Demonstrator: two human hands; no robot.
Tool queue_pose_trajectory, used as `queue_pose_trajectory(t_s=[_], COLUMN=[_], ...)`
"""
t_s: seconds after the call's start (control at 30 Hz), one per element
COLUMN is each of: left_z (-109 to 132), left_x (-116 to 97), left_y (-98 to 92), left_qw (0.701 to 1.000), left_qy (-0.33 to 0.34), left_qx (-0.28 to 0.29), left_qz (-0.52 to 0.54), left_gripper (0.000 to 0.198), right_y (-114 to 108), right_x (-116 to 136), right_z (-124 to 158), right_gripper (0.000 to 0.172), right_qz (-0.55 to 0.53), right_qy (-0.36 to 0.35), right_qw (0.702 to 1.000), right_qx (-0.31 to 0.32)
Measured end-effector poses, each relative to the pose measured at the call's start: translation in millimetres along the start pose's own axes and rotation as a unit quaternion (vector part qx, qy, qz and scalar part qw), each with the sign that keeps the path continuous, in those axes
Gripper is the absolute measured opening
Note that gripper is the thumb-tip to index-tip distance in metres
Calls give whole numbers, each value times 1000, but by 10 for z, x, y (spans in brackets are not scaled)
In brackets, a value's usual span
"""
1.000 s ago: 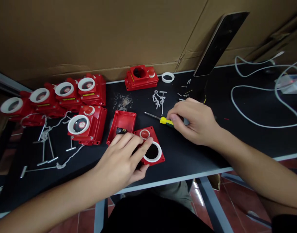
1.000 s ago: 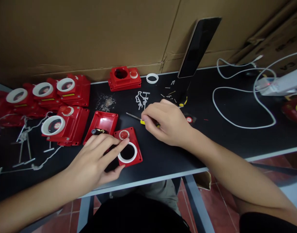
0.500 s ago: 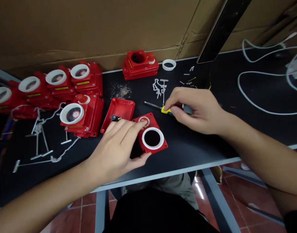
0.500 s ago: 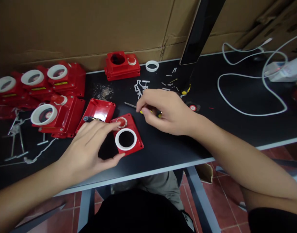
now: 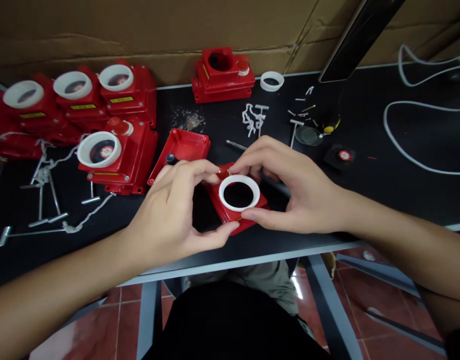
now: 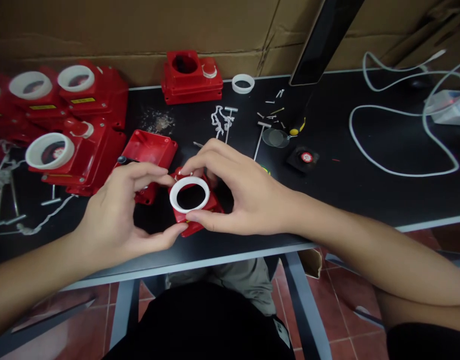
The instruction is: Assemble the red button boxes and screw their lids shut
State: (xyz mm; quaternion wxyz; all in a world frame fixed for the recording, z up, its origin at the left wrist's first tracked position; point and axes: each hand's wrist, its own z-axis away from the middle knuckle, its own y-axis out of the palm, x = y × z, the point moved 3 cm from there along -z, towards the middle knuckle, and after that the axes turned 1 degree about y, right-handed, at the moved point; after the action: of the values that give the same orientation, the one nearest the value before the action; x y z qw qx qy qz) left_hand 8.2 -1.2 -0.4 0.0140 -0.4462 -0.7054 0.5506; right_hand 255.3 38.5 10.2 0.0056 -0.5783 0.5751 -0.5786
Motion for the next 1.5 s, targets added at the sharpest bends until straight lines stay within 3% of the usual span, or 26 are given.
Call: queue_pose_trajectory(t_s=[0.33,0.63,0.87,1.1,1.33,1.5], left_z=[-24,-99,-76,-72,-53,-37], left_x=[-28,-67,-69,-41,-20,8], left_y=[-49,-102,-106,-89,-14,16], left_qw=[1000,1000,999,999,995,996], left_qy=[-12,11,-18,-16,28,46], left_qx=[4,10,12,27,83,70], left_qz=[18,6,31,37,36,26], left_gripper=[66,46,60,59,67,69], right_y=[58,91,93,54,11,-4], right_x=[-51,-53,-69,-11,-34,-59], right_z=[5,20,33,45,30,11], right_gripper=[53,63,72,60,70,67], right_qz=[-55,-165,-161,-174,-193,-157], right_qy=[-1,77,53,31,-31,-40], right_qw=[998,982,985,984,976,983], right_qx=[-28,-40,-27,13,101,90])
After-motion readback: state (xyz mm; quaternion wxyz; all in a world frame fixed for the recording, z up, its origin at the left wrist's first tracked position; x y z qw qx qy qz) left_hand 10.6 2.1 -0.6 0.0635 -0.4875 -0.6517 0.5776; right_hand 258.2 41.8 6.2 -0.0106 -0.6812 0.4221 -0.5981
